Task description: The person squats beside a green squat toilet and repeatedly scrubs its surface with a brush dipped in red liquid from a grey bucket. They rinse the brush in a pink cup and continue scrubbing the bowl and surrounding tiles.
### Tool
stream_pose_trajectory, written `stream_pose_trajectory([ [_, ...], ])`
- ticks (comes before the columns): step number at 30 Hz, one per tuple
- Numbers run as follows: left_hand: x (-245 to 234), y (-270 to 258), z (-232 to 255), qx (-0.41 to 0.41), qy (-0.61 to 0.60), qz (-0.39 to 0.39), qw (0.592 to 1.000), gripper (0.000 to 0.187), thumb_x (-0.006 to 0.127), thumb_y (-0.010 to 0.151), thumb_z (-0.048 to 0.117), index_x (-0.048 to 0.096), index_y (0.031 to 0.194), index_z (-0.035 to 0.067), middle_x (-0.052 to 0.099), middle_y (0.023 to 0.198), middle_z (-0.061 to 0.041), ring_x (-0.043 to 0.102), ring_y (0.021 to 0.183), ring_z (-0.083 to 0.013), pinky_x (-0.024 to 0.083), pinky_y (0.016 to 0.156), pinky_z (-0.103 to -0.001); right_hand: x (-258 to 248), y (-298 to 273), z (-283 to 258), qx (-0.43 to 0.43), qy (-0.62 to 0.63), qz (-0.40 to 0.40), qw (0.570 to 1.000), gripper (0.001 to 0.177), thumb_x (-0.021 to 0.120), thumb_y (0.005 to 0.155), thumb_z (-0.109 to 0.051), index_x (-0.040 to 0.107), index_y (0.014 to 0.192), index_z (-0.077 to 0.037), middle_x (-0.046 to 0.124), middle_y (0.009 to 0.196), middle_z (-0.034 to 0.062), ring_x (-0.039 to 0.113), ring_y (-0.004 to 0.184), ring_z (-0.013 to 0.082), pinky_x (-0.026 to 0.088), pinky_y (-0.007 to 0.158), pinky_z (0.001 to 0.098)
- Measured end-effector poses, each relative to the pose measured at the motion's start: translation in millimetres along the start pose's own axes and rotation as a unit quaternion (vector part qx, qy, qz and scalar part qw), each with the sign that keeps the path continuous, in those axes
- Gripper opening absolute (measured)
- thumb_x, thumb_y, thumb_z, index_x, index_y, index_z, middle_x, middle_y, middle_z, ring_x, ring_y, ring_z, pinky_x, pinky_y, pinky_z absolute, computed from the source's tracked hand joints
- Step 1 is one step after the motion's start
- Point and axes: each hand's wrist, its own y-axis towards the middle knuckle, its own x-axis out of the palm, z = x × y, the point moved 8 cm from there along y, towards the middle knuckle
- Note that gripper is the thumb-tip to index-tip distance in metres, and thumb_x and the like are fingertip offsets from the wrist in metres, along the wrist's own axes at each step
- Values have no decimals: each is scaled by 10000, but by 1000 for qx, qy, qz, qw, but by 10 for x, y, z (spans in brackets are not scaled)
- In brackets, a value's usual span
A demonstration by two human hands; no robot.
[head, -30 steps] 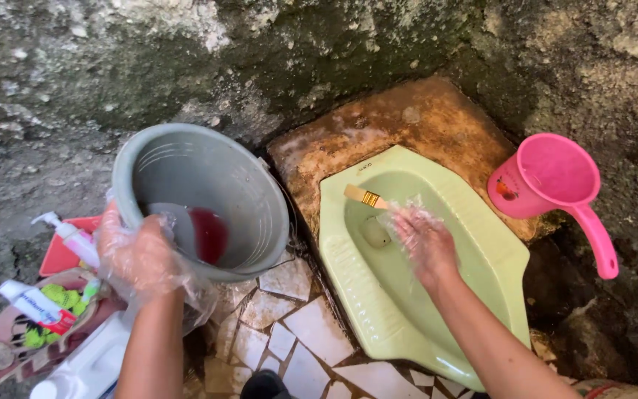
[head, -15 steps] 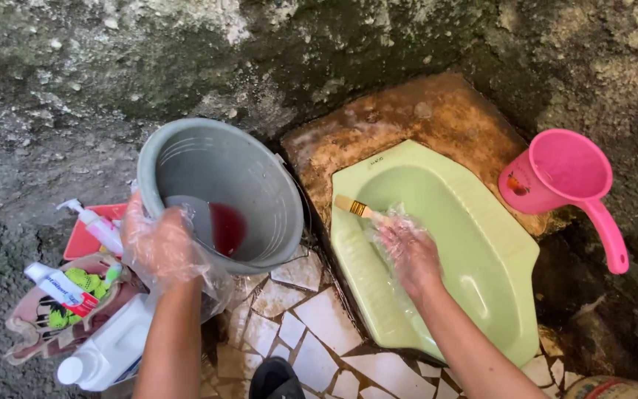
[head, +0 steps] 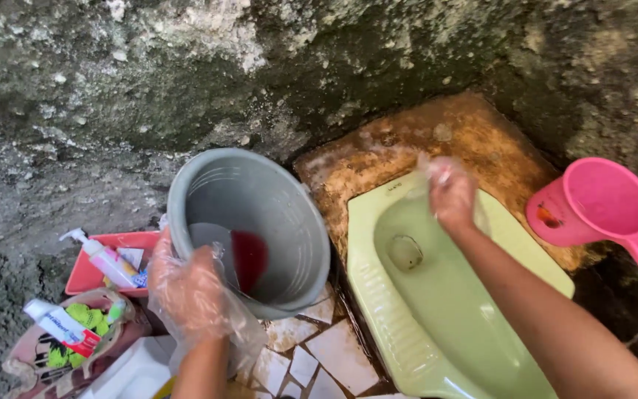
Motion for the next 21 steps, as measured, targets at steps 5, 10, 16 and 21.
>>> stream_pose_trajectory([
  [5, 84, -15, 85, 121, 98, -18, 988, 477, 630, 810, -14, 668, 1285, -38, 707, 1054, -92, 653, 915, -161, 514, 872, -291, 763, -20, -180, 39, -144, -189, 971, 197, 487, 1020, -121, 678, 1024, -69, 724, 931, 186, 676, 780, 326, 556, 735, 467],
  [10, 228, -18, -82, 63, 2, -25, 998, 482, 617, 814, -11, 649, 1295, -22, 693, 1043, -61, 628, 867, -126, 522, 814, -271, 720, -149, -927, 73, 39, -151, 985, 155, 492, 1026, -90, 647, 1022, -83, 712, 855, 164, 655, 685, 266, 550, 635, 404],
  [16, 221, -54, 24, 87, 21, -29, 996, 491, 604, 835, -12, 629, 1326, -22, 702, 1084, -55, 651, 911, -119, 529, 861, -255, 339, 448, -3, 131, 364, -72, 920, 159, 493, 958, -30, 596, 862, -106, 663, 808, 85, 645, 663, 171, 584, 681, 333],
  [21, 238, -36, 11, 67, 44, -19, 997, 490, 611, 835, -9, 637, 1324, -10, 699, 1047, -58, 633, 861, -120, 523, 806, -257, 208, 413, -201, 54, 0, -93, 994, 235, 549, 1017, -118, 652, 806, -101, 652, 717, 69, 615, 599, 215, 535, 573, 390],
])
